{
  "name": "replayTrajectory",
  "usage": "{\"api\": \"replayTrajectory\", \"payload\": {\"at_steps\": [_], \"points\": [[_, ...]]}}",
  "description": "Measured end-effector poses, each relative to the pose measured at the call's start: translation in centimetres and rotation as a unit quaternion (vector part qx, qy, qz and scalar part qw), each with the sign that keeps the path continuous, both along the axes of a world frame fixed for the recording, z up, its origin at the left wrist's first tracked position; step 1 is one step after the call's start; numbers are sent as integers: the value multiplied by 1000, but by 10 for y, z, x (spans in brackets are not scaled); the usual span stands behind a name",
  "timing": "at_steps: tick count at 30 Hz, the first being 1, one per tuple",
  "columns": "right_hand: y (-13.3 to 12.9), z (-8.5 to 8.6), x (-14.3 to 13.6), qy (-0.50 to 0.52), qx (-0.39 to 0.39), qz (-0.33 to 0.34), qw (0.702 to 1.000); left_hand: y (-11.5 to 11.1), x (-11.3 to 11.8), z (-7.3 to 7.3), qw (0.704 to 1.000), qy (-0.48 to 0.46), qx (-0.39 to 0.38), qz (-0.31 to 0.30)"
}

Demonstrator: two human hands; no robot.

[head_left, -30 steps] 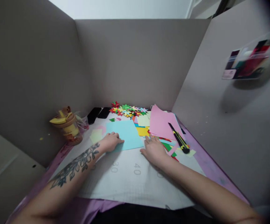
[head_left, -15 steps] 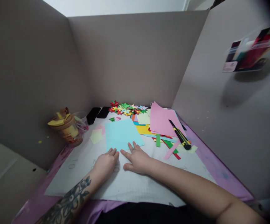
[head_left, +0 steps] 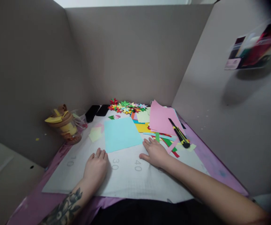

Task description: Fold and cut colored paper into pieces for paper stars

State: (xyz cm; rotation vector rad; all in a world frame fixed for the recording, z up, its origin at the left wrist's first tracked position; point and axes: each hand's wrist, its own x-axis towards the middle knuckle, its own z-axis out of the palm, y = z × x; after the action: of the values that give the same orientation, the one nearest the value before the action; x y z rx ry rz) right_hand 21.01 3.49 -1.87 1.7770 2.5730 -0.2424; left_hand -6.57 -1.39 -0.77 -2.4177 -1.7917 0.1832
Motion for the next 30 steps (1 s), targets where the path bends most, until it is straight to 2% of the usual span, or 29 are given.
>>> {"api": "replayTrajectory", "payload": {"at_steps": [4, 7, 10, 16, 19, 23, 27, 29, 30], "points": [[-1, 17, -1, 9, 44, 3, 999, -1, 2, -2, 1000, -11, 8, 14], [-6, 21, -11, 25, 64, 93, 993, -1, 0, -2, 999, -37, 3, 12], [-6, 16, -22, 21, 44, 173, 984, -1, -3, 0, 998, -60, -4, 14], [11, 3, -29, 22, 31, 189, 981, 2, -11, 1, 994, -105, -28, 34], [13, 1, -28, 25, 28, 190, 981, 3, -18, -2, 984, -170, -18, 43], [7, 2, -28, 29, 22, 195, 980, 6, -27, -2, 951, -305, 26, 43], [-2, 2, -32, 32, 16, 207, 978, 14, -23, 1, 922, -384, 40, 18], [-7, 0, -34, 35, 32, 188, 981, 16, -14, -2, 880, -472, 15, 41], [-10, -1, -35, 37, 47, 173, 983, 16, -7, -4, 843, -533, -4, 69]]}}
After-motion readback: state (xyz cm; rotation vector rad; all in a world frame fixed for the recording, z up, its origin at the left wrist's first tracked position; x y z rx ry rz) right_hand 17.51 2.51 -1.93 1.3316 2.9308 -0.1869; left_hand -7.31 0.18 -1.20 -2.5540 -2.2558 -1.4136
